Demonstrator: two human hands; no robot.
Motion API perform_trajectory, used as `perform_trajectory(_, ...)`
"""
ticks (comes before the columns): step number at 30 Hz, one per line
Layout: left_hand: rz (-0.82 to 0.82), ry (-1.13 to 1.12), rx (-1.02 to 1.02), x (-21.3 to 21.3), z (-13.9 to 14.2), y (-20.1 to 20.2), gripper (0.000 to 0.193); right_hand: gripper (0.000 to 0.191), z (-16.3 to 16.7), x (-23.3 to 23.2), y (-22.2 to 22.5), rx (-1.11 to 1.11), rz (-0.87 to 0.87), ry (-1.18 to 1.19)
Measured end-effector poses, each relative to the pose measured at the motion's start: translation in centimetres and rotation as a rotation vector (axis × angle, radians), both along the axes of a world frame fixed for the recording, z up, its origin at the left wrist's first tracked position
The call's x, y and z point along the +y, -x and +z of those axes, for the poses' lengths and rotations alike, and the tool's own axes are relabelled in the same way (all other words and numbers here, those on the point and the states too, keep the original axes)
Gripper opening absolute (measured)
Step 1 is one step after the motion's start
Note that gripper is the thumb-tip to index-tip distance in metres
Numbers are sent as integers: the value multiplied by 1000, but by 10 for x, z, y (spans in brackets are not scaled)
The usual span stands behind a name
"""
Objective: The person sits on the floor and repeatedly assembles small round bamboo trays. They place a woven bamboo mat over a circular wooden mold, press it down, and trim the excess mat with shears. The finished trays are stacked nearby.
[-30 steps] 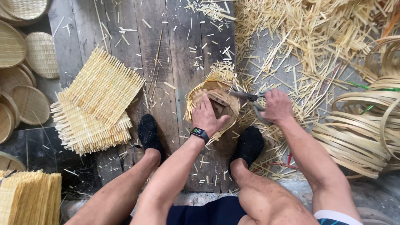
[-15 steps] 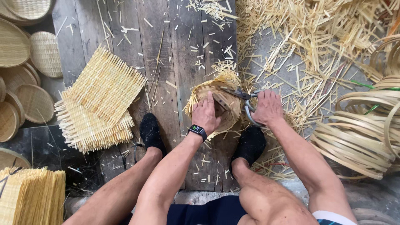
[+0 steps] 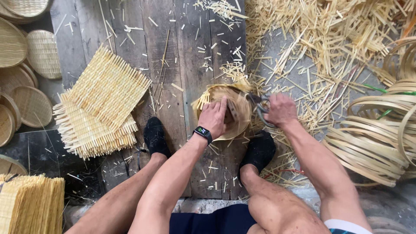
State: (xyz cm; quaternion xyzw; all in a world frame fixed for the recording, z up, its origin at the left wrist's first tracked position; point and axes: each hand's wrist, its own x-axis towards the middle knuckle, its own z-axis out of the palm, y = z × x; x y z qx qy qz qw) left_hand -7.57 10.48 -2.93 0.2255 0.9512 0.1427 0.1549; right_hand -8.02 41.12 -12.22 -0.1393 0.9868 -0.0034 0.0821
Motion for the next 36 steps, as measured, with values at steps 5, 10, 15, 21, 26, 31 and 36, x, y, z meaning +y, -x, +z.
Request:
perform_trajectory(5,-123,40,25,-7,-5,2,86,44,6,10,-2,2,76,-35)
perform_trajectory(10,-202,53,78,-9,5,11,86,52,8,-15,10,111,87,-65)
perform_trajectory(15,289,-130,11,-6,26,-11,116,40,23,-1,11,-175,102,-64)
perform_trajectory(21,493,-180,-45,16,16,-20,124,58,23,-20,14,286,121,-127)
perform_trajectory(26,396,-125,-80,1,17,-14,123,43,26,-8,16,-327,15,-113)
perform_trajectory(31,278,-73,-149,-2,23,-6,123,64,11,-7,13,-5,94,-210)
perform_trajectory(36,133,-18,-196,-8,27,2,118,29,6,-6,16,-64,114,-74)
